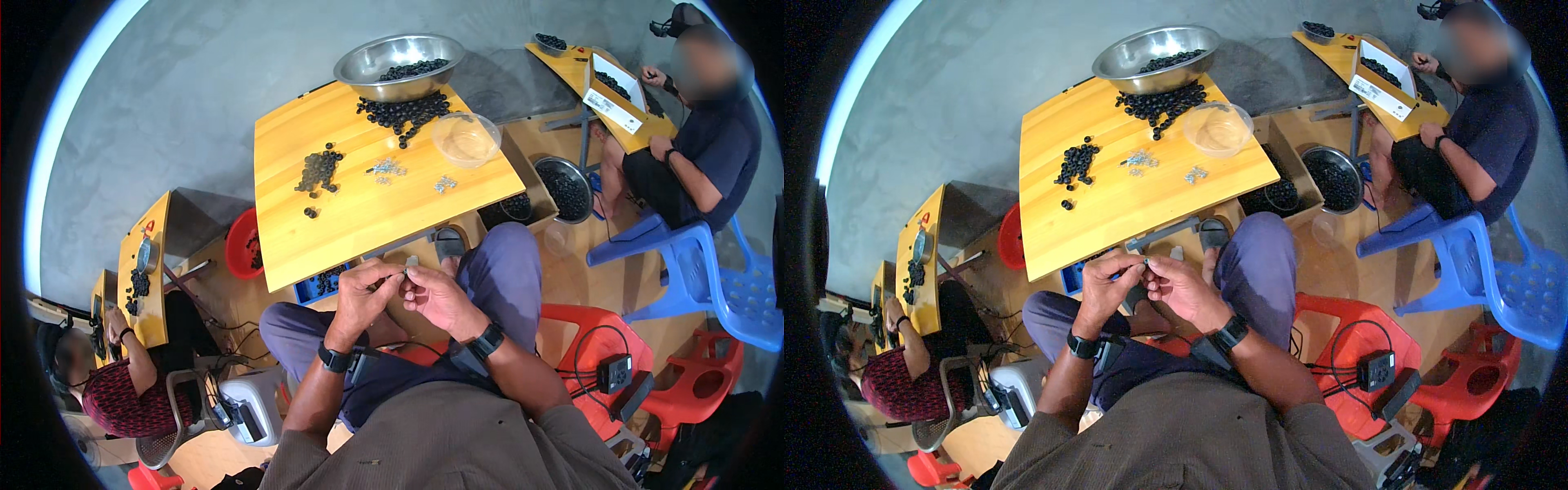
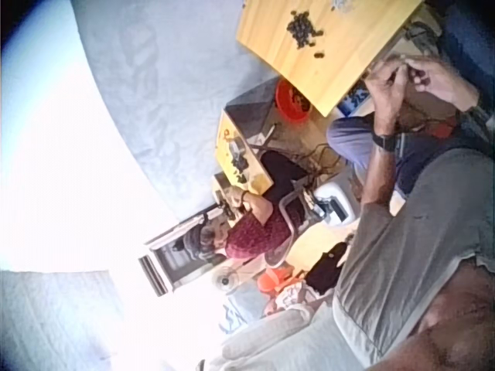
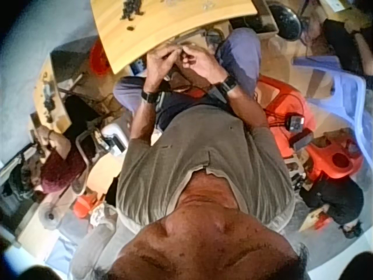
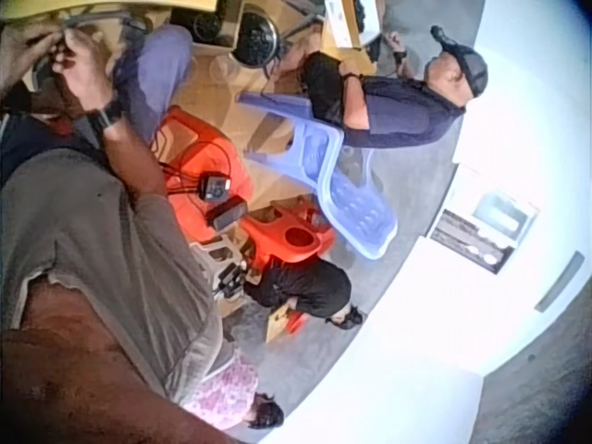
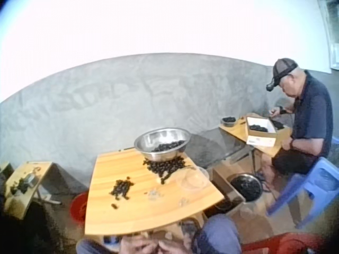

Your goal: The worker is sorting small black plastic components and small metal rings at a workbench.

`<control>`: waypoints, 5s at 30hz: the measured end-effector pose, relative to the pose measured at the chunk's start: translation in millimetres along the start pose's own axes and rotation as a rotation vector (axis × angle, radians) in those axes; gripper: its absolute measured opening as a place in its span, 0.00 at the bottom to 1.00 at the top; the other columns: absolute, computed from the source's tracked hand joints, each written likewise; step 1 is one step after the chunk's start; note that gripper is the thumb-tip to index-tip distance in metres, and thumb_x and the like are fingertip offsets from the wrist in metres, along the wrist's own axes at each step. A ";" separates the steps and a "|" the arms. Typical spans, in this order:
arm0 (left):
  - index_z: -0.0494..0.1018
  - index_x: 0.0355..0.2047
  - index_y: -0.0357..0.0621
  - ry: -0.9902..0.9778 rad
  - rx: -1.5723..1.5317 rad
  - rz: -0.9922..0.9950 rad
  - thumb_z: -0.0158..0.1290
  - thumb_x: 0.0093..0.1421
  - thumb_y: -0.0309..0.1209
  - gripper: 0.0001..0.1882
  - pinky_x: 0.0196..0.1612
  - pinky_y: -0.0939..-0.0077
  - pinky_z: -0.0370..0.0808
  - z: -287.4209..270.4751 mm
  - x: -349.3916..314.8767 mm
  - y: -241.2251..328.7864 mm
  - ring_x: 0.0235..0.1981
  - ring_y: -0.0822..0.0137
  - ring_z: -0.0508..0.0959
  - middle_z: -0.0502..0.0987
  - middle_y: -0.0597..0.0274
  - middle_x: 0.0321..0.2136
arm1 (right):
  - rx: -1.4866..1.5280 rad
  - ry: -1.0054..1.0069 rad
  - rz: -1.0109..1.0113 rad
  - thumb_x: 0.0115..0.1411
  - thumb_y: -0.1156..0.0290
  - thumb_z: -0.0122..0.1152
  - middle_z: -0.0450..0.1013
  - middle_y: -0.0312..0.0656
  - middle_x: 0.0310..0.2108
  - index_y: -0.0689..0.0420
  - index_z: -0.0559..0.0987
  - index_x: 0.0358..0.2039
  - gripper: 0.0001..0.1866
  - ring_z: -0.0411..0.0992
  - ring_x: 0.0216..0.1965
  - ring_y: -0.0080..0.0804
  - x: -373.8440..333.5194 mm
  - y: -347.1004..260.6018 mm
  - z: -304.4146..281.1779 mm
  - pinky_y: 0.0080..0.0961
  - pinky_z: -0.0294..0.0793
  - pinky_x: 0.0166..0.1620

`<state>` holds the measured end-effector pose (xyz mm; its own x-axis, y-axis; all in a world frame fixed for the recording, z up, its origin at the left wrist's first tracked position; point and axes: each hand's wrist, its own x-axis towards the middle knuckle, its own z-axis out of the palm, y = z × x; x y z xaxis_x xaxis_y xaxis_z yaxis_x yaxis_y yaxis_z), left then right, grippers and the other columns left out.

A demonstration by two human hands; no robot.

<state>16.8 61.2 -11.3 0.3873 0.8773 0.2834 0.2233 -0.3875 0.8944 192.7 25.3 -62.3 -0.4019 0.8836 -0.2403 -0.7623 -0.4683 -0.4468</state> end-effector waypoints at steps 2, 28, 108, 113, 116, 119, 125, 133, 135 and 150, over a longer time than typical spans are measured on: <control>0.82 0.38 0.37 -0.001 0.004 0.016 0.60 0.59 0.19 0.07 0.33 0.77 0.75 -0.2 -1.2 0.4 0.28 0.72 0.79 0.81 0.60 0.27 | -0.001 0.011 0.025 0.67 0.60 0.62 0.70 0.30 0.32 0.52 0.79 0.39 0.10 0.66 0.33 0.20 -0.5 1.4 -2.3 0.20 0.68 0.35; 0.79 0.44 0.36 0.124 -0.280 -0.237 0.61 0.61 0.20 0.10 0.32 0.85 0.72 2.0 -19.1 2.8 0.29 0.84 0.72 0.77 0.73 0.29 | 0.140 -0.111 0.007 0.68 0.59 0.61 0.71 0.30 0.33 0.55 0.79 0.42 0.13 0.68 0.36 0.22 -17.2 -0.1 -1.6 0.21 0.69 0.37; 0.77 0.39 0.36 -0.058 0.302 0.135 0.62 0.56 0.20 0.10 0.28 0.70 0.76 40.3 -20.8 50.9 0.26 0.59 0.80 0.75 0.53 0.30 | -0.051 -0.035 -0.129 0.71 0.61 0.57 0.77 0.32 0.35 0.56 0.81 0.46 0.13 0.74 0.36 0.22 -57.8 4.0 -18.7 0.21 0.74 0.41; 0.77 0.39 0.37 -0.066 0.344 0.228 0.61 0.55 0.22 0.10 0.29 0.66 0.77 42.7 -18.1 42.8 0.26 0.54 0.80 0.75 0.53 0.29 | -0.169 0.027 -0.105 0.70 0.61 0.58 0.77 0.31 0.35 0.56 0.82 0.45 0.13 0.73 0.35 0.19 -64.1 -5.2 -6.5 0.20 0.74 0.39; 0.77 0.38 0.38 -0.101 0.359 0.236 0.61 0.55 0.22 0.10 0.29 0.64 0.77 45.1 -17.9 35.2 0.26 0.53 0.79 0.75 0.54 0.28 | -0.282 0.087 -0.091 0.71 0.63 0.56 0.76 0.32 0.34 0.59 0.80 0.47 0.14 0.71 0.33 0.18 -63.6 -2.4 -14.2 0.19 0.72 0.38; 0.77 0.38 0.39 -0.131 0.364 0.252 0.62 0.55 0.24 0.10 0.28 0.64 0.76 44.6 -18.2 29.3 0.26 0.53 0.79 0.74 0.54 0.28 | -0.277 0.083 -0.059 0.71 0.64 0.57 0.76 0.31 0.34 0.59 0.81 0.46 0.13 0.71 0.33 0.17 -64.4 -4.5 -17.2 0.18 0.72 0.37; 0.78 0.38 0.40 -0.176 0.339 0.203 0.62 0.55 0.25 0.09 0.28 0.64 0.76 47.9 -17.3 25.6 0.25 0.52 0.79 0.74 0.54 0.26 | -0.307 0.107 -0.058 0.71 0.66 0.57 0.73 0.29 0.32 0.59 0.81 0.44 0.11 0.68 0.32 0.15 -62.7 -5.4 -29.2 0.18 0.70 0.35; 0.78 0.43 0.35 -0.186 0.021 -0.105 0.58 0.63 0.28 0.11 0.31 0.72 0.75 51.7 -17.9 13.8 0.28 0.68 0.79 0.78 0.56 0.28 | -0.143 0.104 -0.012 0.70 0.66 0.57 0.70 0.28 0.28 0.58 0.80 0.37 0.09 0.68 0.29 0.18 -58.6 -8.0 -39.0 0.19 0.70 0.33; 0.79 0.45 0.37 -0.139 0.152 -0.113 0.58 0.65 0.32 0.13 0.30 0.68 0.75 49.9 -16.2 11.5 0.27 0.63 0.81 0.80 0.51 0.31 | -0.111 0.116 -0.018 0.70 0.67 0.56 0.70 0.28 0.28 0.58 0.79 0.36 0.09 0.68 0.28 0.18 -57.3 -4.7 -34.2 0.19 0.69 0.32; 0.77 0.26 0.31 -0.238 -0.020 -0.366 0.49 0.67 0.36 0.19 0.25 0.69 0.72 68.6 -10.6 19.6 0.19 0.68 0.77 0.76 0.53 0.17 | -0.546 0.033 -0.066 0.69 0.69 0.57 0.69 0.29 0.25 0.58 0.76 0.33 0.08 0.65 0.26 0.15 -59.6 6.1 -30.3 0.16 0.64 0.30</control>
<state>78.4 24.9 -20.5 0.4819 0.8651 -0.1390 0.3678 -0.0557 0.9282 227.4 -30.4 -76.8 -0.3397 0.9145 -0.2197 -0.4075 -0.3536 -0.8420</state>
